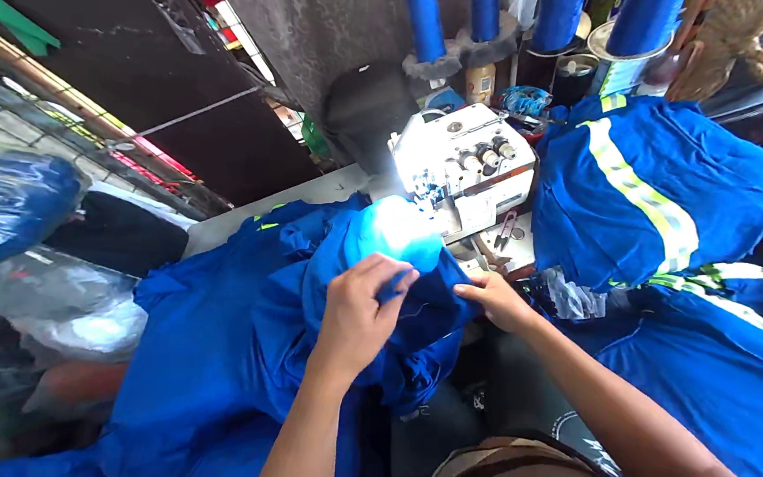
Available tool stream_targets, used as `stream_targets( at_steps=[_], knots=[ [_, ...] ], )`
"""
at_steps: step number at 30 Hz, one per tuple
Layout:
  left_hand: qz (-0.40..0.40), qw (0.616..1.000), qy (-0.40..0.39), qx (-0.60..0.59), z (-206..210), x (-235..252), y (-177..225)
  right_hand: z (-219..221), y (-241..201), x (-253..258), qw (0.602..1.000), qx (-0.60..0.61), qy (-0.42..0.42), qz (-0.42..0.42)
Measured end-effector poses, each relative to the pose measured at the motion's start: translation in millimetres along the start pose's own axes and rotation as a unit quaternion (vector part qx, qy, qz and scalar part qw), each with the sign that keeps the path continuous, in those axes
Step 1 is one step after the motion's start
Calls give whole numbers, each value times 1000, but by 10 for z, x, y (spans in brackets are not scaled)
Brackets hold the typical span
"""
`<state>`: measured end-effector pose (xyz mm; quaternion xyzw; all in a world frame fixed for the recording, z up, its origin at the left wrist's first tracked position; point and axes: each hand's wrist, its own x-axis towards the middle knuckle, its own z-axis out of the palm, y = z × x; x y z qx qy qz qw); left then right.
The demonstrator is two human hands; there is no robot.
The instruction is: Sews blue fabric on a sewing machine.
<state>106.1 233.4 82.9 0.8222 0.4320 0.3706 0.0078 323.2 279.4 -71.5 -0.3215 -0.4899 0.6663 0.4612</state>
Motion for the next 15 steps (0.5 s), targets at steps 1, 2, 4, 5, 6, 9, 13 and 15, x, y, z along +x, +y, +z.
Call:
stream_targets(
  at_steps=[1, 2, 4, 5, 6, 9, 13, 15],
  knots=[
    [-9, 1000, -15, -26, 25, -73, 45, -67, -7, -83, 1000, 2, 7, 1],
    [-20, 998, -21, -52, 83, -140, 89, -128, -5, -151, 1000, -4, 10, 2],
    [-34, 994, -19, -97, 259, -251, 173, -200, 1, -258, 1000, -27, 4, 8],
    [-34, 993, -23, -111, 351, -298, 205, -213, 11, -302, 999, -32, 4, 9],
    [-28, 993, -29, -113, 439, -350, 221, -219, 29, -336, 999, -31, 6, 7],
    [-15, 996, -52, -71, 667, -542, 172, -222, 102, -395, 1000, -11, 11, 5],
    [-2, 994, -106, -32, 802, -727, 51, -162, 140, -402, 1000, 18, 12, 20],
    [4, 994, -110, -20, 800, -743, 27, -133, 156, -424, 999, 28, 18, 28]
  ],
)
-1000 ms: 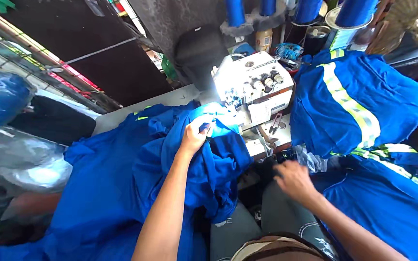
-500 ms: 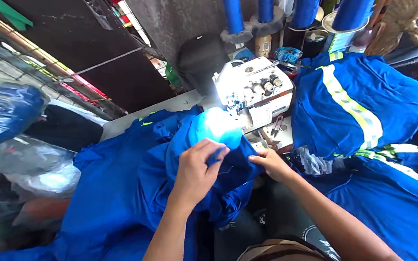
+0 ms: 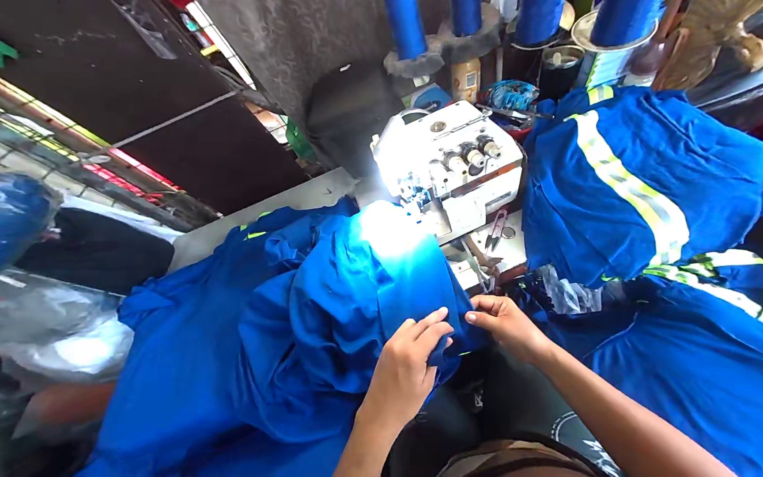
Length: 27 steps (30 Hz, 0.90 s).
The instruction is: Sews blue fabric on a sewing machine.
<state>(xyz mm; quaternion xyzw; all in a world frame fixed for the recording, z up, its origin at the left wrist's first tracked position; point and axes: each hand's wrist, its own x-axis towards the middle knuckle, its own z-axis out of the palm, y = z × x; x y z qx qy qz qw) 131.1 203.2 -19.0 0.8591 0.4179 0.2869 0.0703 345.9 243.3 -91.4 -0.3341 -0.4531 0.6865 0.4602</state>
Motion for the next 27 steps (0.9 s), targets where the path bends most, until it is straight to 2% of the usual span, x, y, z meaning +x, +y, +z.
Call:
stream_targets(
  at_steps=[9, 18, 27],
  knots=[
    [4, 999, 32, 20, 109, 78, -19, -4, 109, -68, 998, 50, 29, 4],
    [-23, 993, 84, 85, 39, 631, -202, 172, -242, 471, 998, -4, 35, -57],
    [-24, 988, 107, 112, 76, 974, -376, 349, -404, 762, 996, -28, 66, -56]
  ],
)
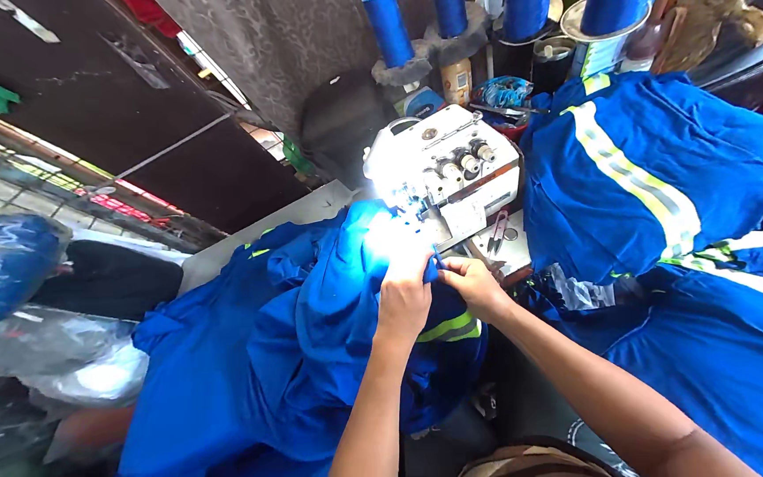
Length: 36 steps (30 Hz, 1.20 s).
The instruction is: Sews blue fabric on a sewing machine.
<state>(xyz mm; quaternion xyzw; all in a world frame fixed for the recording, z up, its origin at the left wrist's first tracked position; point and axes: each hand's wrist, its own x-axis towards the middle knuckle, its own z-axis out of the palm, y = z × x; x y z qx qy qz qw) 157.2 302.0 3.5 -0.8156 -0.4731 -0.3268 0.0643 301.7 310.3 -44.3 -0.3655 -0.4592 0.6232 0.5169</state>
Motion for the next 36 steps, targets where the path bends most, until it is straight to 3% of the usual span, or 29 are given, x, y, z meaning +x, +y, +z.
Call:
stream_targets(
  at_steps=[4, 10, 17, 22, 25, 29, 36],
  knots=[
    [-20, 1000, 17, 9, 39, 40, 2, -27, -25, 61, 1000, -20, -4, -7],
    [-82, 989, 122, -23, 17, -210, 159, -229, -181, -159, 996, -67, -51, 36],
    [-30, 993, 113, -27, -25, -374, 193, -264, -184, -388, 993, -19, -85, 75],
    [-19, 994, 107, -18, -97, -380, 215, -266, -124, -415, 979, -201, -21, -1],
    [-20, 994, 106, -15, -136, -383, 243, -280, -224, -426, 975, -220, -37, 7],
    [-29, 995, 92, -15, -147, -406, 285, -271, -274, -487, 939, -343, 16, -25],
    [8, 995, 91, -39, -90, -470, 260, -300, -250, -573, 978, -207, 3, 11]
  ],
)
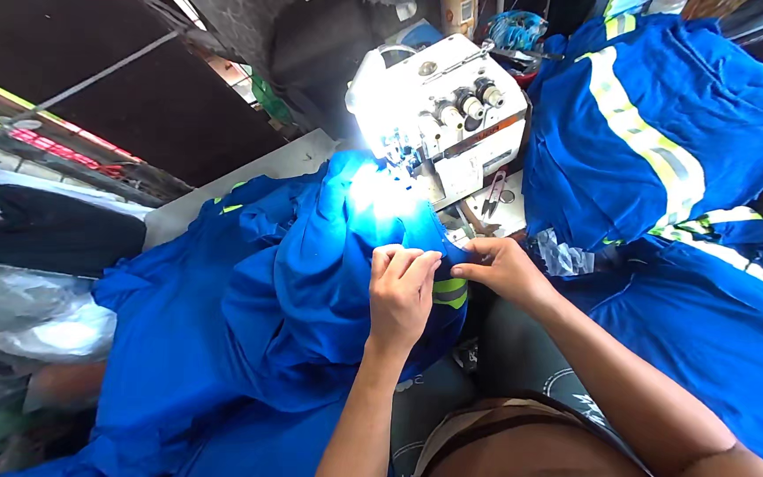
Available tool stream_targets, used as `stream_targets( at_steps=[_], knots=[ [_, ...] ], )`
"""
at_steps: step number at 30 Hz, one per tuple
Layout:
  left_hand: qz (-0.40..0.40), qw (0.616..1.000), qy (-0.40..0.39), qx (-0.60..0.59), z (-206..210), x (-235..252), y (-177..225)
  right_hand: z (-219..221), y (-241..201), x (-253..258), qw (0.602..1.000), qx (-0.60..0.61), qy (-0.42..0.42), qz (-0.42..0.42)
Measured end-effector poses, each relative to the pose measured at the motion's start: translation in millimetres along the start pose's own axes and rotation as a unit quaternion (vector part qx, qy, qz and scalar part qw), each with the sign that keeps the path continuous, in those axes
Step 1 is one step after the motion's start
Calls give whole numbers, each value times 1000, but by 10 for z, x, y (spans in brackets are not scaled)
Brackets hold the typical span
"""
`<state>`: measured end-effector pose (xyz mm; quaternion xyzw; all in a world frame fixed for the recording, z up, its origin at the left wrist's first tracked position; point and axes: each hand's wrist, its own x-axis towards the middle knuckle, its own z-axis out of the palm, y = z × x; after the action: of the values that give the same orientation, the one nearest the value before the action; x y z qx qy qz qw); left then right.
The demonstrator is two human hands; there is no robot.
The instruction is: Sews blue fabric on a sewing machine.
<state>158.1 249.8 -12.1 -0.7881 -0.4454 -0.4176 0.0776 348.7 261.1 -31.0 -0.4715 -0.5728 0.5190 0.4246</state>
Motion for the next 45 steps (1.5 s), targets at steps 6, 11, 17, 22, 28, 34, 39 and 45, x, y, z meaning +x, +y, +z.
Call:
stream_targets(
  at_steps=[6, 11, 17, 22, 28, 34, 39, 45],
  knots=[
    [34, 998, -8, -42, 17, -53, 11, 185, -28, -97, 987, 159, 22, 16],
    [8, 998, 17, -56, 80, -123, 134, 258, 33, -140, 991, 112, 72, -15],
    [-46, 997, -8, -64, -54, 20, -66, 262, 77, -98, 991, 81, 92, -44],
    [-37, 993, -44, -103, 105, 146, -170, 294, 123, -70, 987, 67, 91, -111],
    [-44, 994, -46, -88, 148, 110, -119, 289, 102, -81, 982, 149, 83, -77],
    [24, 998, -15, -55, 118, -3, -114, 309, 69, -75, 983, 157, 83, -48],
    [71, 997, -37, 6, 115, -58, -98, 306, 20, -107, 985, 149, 83, -16],
    [77, 997, -1, 22, 135, -80, -88, 204, -129, -145, 970, 234, 33, 62]
  ],
)
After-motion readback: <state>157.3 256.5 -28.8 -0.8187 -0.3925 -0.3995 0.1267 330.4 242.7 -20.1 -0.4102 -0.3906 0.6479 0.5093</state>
